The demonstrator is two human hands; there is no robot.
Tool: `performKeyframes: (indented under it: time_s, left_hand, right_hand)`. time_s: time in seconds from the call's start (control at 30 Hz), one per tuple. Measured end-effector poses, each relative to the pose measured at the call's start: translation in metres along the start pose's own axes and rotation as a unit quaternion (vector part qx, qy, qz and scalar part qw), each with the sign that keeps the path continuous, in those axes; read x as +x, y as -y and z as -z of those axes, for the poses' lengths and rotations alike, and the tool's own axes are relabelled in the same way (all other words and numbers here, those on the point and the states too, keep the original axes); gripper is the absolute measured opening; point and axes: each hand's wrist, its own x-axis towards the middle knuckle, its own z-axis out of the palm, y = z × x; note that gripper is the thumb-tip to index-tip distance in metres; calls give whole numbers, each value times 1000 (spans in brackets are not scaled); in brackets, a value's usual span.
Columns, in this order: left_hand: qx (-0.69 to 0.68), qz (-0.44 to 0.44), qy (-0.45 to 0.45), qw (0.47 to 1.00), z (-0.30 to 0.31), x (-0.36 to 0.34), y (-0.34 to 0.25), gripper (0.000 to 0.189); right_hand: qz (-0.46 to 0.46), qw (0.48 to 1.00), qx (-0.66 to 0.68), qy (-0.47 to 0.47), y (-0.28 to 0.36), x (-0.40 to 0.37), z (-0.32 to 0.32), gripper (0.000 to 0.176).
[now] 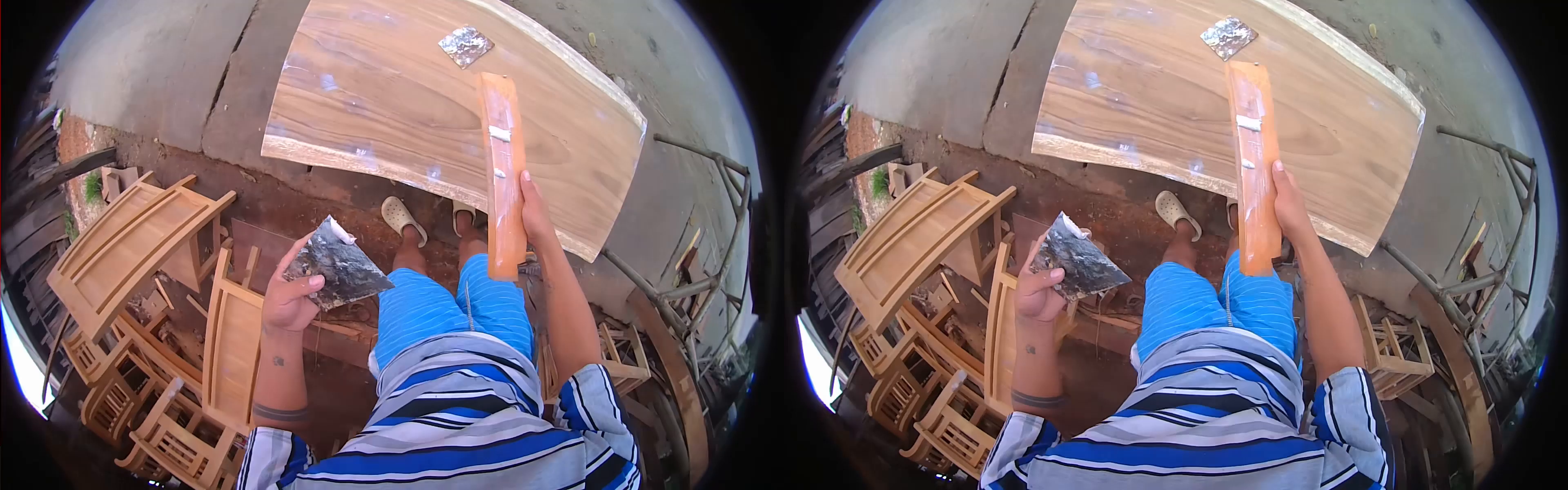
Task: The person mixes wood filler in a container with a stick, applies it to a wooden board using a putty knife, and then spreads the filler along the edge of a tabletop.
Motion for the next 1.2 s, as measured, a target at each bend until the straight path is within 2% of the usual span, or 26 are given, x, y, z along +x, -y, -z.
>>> performKeyframes:
  time_s: [0.03,0.17,0.3,0.33,0.43,0.47,0.53,0.57,0.67,0.77,0.8,0.83,0.9,1.03,1.2]
  left_hand:
    - [0,18,-7,1000,23,11,10,68]
    - [-27,25,-39,999,90,67,53,70]
    - [-53,-36,-8,998,124,110,90,75]
    - [-56,-53,17,997,138,119,100,70]
    - [73,-94,5,993,151,132,110,63]
    - [118,-138,-1,983,149,138,112,49]
    - [315,-238,-31,918,153,144,115,45]
    - [408,-285,-50,866,158,148,117,42]
    - [636,-378,-35,672,156,165,130,40]
    - [687,-365,-46,627,147,173,148,39]
    - [696,-376,-54,610,146,173,156,40]
    - [704,-386,-62,592,146,174,163,40]
    - [731,-409,-82,540,145,176,173,40]
    - [717,-473,-145,491,147,190,208,42]
    - [676,-545,-216,446,161,216,246,47]
  right_hand:
    - [-8,999,-1,-35,-14,-2,11,50]
    - [-30,997,-36,-67,-55,21,56,51]
    - [7,990,-122,-69,-86,85,71,51]
    - [18,990,-131,-56,-90,102,71,50]
    - [31,987,-153,-36,-98,114,85,48]
    - [47,985,-163,-26,-99,127,90,47]
    - [96,976,-189,-60,-104,134,99,45]
    - [86,990,-111,-23,-104,135,98,42]
    - [105,991,-77,22,-106,142,121,41]
    - [111,993,-24,22,-99,137,101,41]
    - [133,990,17,-43,-100,132,76,39]
    - [139,989,-40,21,-97,137,95,39]
    - [119,986,-86,72,-92,138,115,42]
    - [141,977,-137,85,-93,144,141,41]
    - [231,935,-251,101,-95,152,132,45]
